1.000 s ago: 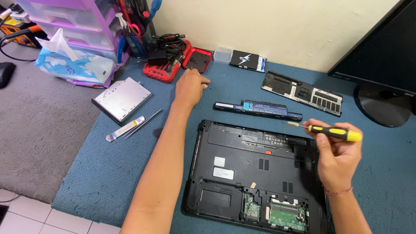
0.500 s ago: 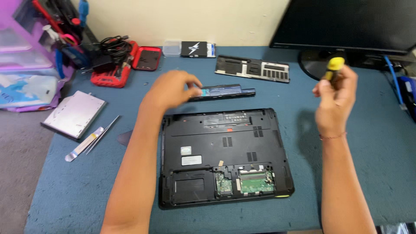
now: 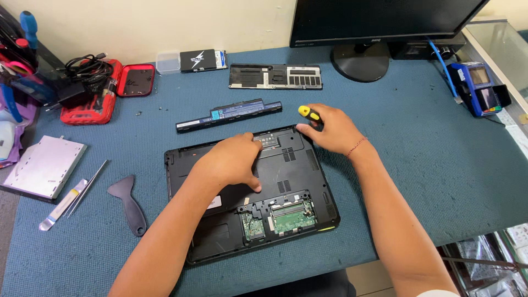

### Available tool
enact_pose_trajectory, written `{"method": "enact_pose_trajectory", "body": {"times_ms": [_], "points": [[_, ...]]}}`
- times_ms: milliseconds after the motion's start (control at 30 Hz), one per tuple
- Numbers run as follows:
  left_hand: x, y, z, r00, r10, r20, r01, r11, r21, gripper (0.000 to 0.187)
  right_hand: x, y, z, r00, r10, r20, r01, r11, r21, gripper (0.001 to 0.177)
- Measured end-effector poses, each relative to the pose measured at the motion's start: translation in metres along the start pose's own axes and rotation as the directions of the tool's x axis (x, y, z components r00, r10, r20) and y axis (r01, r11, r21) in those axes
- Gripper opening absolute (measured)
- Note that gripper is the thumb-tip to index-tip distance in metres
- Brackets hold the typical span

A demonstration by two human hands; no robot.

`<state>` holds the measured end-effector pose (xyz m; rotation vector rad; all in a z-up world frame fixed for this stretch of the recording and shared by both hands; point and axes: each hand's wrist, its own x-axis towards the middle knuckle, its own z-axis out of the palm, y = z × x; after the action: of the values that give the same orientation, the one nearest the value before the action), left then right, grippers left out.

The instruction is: The person uses a screwdriver to remove screws from the back of a laptop and detaches the battery. They then flip the laptop over, open the lid, and proceed to unscrew components inside the chassis, including the motherboard and cooling fan.

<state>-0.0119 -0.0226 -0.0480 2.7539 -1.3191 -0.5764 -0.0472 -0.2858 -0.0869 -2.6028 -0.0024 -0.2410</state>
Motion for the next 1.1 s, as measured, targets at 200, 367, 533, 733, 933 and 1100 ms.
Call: {"method": "enact_pose_trajectory", "body": {"times_ms": [200,367,533,733,933,1100], "points": [[-0.005,0.01,-0.005,0.999,0.02,0.043,-0.021,0.999,0.026,0.098,-0.003,-0.012,0.012,0.991,0.05,0.122,-0.047,0.999,-0.025,0.039],[0.002,-0.011,-0.001,0.993,-0.03,-0.114,0.026,0.999,-0.04,0.069,0.0,-0.009,0.037,0.992,0.125,0.019,-0.124,0.991,-0.044,0.034],[0.037,-0.064,0.034,0.943,-0.076,-0.324,0.09,0.996,0.028,0.035,0.015,0.002,0.057,0.968,0.241,-0.074,-0.24,0.97,0.027,0.029],[0.047,-0.085,0.046,0.944,-0.122,-0.307,0.113,0.992,-0.049,0.016,0.017,-0.002,0.054,0.975,0.198,-0.104,-0.185,0.975,0.119,0.022],[0.041,-0.075,0.034,0.953,-0.162,-0.257,0.135,0.984,-0.119,0.016,0.014,-0.007,0.049,0.98,0.172,-0.103,-0.169,0.985,0.035,0.025],[0.044,-0.077,0.033,0.937,-0.072,-0.342,0.067,0.997,-0.025,0.013,0.011,-0.011,0.044,0.98,0.174,-0.098,-0.182,0.98,-0.084,0.023]]}}
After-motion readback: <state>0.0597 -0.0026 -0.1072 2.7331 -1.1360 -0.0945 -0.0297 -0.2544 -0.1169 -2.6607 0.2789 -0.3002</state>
